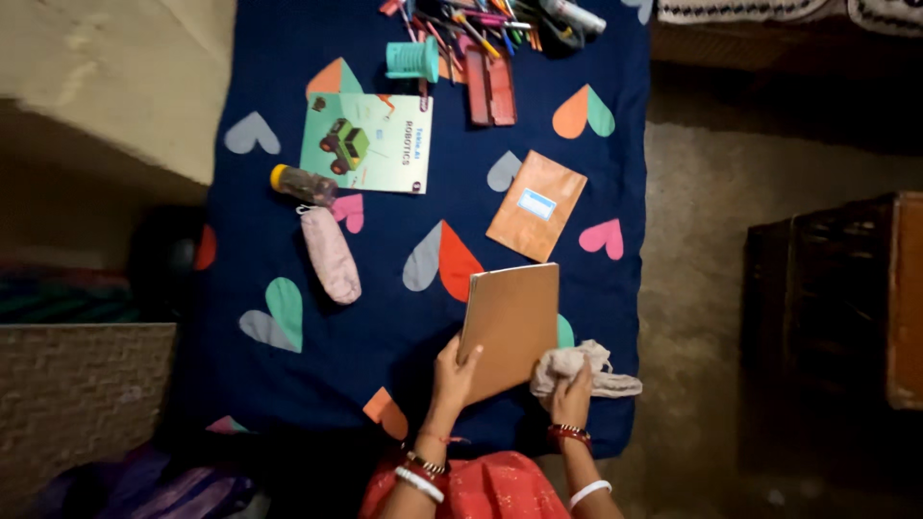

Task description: The person wipes notebooks, a book, a container, and a pouch with a cloth, then places and organizes them onto a shelf.

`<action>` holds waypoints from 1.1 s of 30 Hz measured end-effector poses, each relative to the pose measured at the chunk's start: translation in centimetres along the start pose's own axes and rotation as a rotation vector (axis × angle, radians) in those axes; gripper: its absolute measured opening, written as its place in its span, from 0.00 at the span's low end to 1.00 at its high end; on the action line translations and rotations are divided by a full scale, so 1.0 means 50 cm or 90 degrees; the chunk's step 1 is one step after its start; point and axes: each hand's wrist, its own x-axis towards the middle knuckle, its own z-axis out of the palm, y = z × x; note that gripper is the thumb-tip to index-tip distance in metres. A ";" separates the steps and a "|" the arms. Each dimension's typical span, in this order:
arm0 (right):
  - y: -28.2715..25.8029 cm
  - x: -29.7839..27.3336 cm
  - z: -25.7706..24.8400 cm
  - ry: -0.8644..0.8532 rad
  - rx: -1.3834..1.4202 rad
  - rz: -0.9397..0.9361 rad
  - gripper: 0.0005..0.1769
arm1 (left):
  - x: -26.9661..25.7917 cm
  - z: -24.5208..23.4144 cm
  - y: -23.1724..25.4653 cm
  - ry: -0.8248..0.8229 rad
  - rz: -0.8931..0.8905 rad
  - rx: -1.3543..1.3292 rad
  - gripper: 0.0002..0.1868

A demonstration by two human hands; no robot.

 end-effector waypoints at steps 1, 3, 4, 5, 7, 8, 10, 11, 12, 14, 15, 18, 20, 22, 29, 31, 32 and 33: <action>-0.013 0.014 0.003 -0.039 0.009 -0.048 0.37 | -0.007 -0.013 0.046 0.007 0.006 -0.001 0.22; -0.044 0.034 0.004 -0.079 0.022 -0.106 0.41 | -0.015 -0.053 0.145 0.012 0.022 0.053 0.18; -0.065 0.043 -0.001 -0.095 -0.017 -0.103 0.38 | -0.018 -0.070 0.195 0.022 0.029 0.052 0.18; -0.094 0.054 -0.003 -0.110 -0.056 -0.101 0.35 | -0.019 -0.087 0.246 0.028 0.024 0.152 0.17; -0.170 0.084 -0.020 -0.209 0.233 0.107 0.36 | -0.030 -0.120 0.344 0.048 0.024 0.251 0.16; -0.215 0.096 -0.041 -0.308 0.514 0.332 0.39 | -0.043 -0.139 0.389 0.021 0.156 0.256 0.21; -0.316 0.107 -0.101 -0.409 0.660 0.350 0.43 | -0.075 -0.175 0.462 0.009 0.292 0.263 0.29; -0.372 0.113 -0.132 -0.503 0.804 0.374 0.47 | -0.090 -0.194 0.489 -0.014 0.345 0.327 0.33; -0.425 0.114 -0.166 -0.519 0.802 0.361 0.47 | -0.103 -0.211 0.510 -0.037 0.396 0.393 0.37; -0.522 0.114 -0.217 -0.627 0.928 0.366 0.46 | -0.133 -0.235 0.539 -0.039 0.439 0.438 0.35; -0.561 0.114 -0.229 -0.647 0.922 0.356 0.46 | -0.152 -0.245 0.546 -0.062 0.473 0.485 0.32; -0.633 0.106 -0.249 -0.739 0.706 0.324 0.33 | -0.208 -0.279 0.559 -0.035 0.525 0.509 0.28; -0.657 0.086 -0.262 -0.751 0.638 0.272 0.33 | -0.244 -0.306 0.569 0.008 0.522 0.526 0.26; -0.676 0.070 -0.256 -0.756 0.644 0.231 0.33 | -0.274 -0.332 0.580 0.049 0.518 0.542 0.24; -0.625 0.108 -0.124 -0.763 0.884 0.040 0.22 | -0.306 -0.423 0.631 0.387 0.519 0.557 0.25; -0.617 0.134 -0.086 -0.754 0.961 -0.032 0.17 | -0.309 -0.453 0.652 0.474 0.494 0.542 0.30; -0.625 0.144 -0.076 -0.740 0.986 -0.066 0.13 | -0.312 -0.469 0.663 0.491 0.476 0.510 0.32; -0.644 0.154 -0.073 -0.756 0.989 -0.076 0.13 | -0.315 -0.488 0.674 0.508 0.457 0.479 0.35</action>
